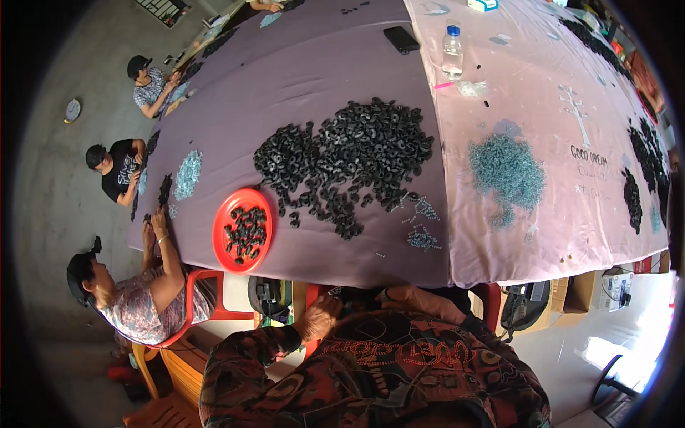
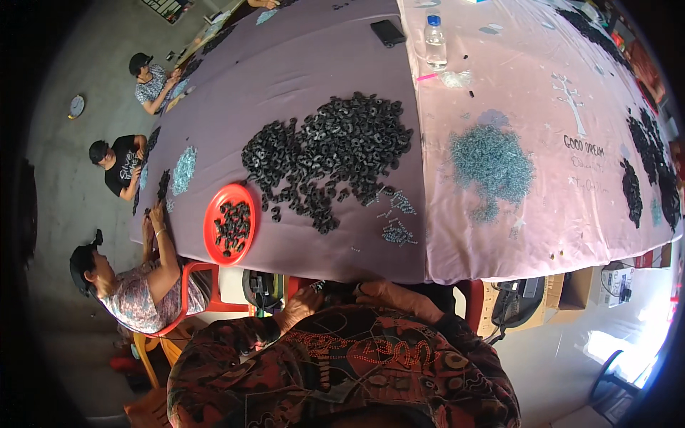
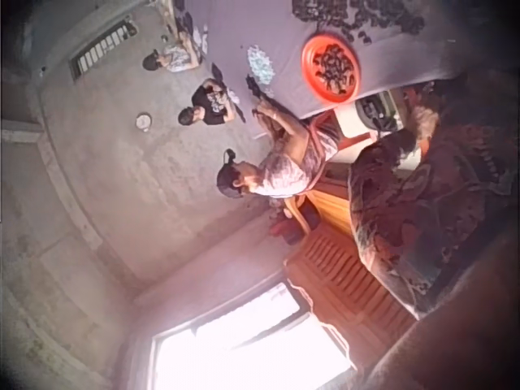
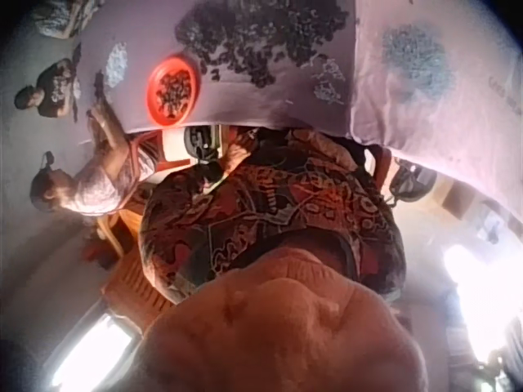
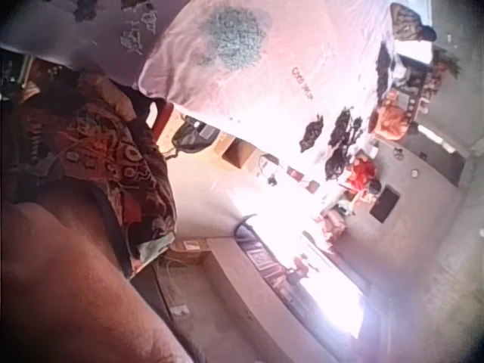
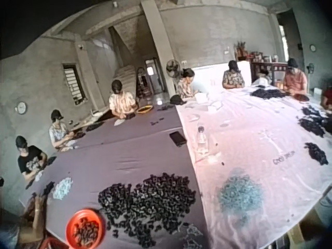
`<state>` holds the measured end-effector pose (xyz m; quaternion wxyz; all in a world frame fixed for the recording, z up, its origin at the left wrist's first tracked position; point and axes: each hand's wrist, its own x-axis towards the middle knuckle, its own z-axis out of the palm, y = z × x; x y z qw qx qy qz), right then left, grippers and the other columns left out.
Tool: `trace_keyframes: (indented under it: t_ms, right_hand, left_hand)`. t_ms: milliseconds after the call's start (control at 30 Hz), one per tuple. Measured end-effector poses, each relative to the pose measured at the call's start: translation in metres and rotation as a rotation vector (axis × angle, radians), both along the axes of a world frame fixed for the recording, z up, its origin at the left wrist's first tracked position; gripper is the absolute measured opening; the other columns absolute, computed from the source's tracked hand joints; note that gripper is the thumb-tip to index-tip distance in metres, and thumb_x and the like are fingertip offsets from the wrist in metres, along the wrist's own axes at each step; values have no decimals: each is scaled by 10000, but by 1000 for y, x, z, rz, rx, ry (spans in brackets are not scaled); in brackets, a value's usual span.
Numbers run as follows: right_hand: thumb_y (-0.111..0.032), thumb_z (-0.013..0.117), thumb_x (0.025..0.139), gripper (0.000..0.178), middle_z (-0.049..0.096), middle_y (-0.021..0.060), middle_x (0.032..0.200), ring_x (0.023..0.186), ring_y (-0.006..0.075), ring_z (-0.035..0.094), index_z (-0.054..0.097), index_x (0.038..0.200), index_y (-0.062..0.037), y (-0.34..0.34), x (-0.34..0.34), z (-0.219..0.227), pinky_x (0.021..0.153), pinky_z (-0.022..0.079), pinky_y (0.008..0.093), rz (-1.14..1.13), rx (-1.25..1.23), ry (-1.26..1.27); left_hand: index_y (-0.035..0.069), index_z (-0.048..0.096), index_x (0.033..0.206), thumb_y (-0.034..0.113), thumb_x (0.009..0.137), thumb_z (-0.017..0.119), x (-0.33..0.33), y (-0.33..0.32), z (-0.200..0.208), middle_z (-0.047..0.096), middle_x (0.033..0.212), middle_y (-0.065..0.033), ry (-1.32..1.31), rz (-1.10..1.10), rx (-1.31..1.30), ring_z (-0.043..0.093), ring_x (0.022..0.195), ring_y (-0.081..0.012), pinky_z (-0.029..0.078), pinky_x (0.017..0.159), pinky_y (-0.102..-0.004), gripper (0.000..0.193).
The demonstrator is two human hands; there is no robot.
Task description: Assembling small black and blue plastic components at a workshop table.
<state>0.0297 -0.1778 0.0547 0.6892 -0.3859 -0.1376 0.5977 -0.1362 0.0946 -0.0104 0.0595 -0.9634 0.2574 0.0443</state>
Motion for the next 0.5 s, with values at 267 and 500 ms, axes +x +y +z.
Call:
trace_keyframes:
  t_ms: [267,500]
  right_hand:
    - [-179,475,922,168,540,-14,949,850,94,528,540,1026,-64,-2,4,-18,688,432,273,-4,184,-689]
    - [-157,501,893,121,539,21,843,763,146,546,516,817,-64,9,1,-35,571,439,322,73,-90,-432]
  left_hand:
    - [8,532,1058,305,793,535,-1,4,0,547,952,-113,79,-23,104,510,930,-259,348,901,-378,398]
    - [29,555,1007,320,844,522,-1,-2,10,556,857,-91,202,91,-42,512,904,-251,346,892,-369,335]
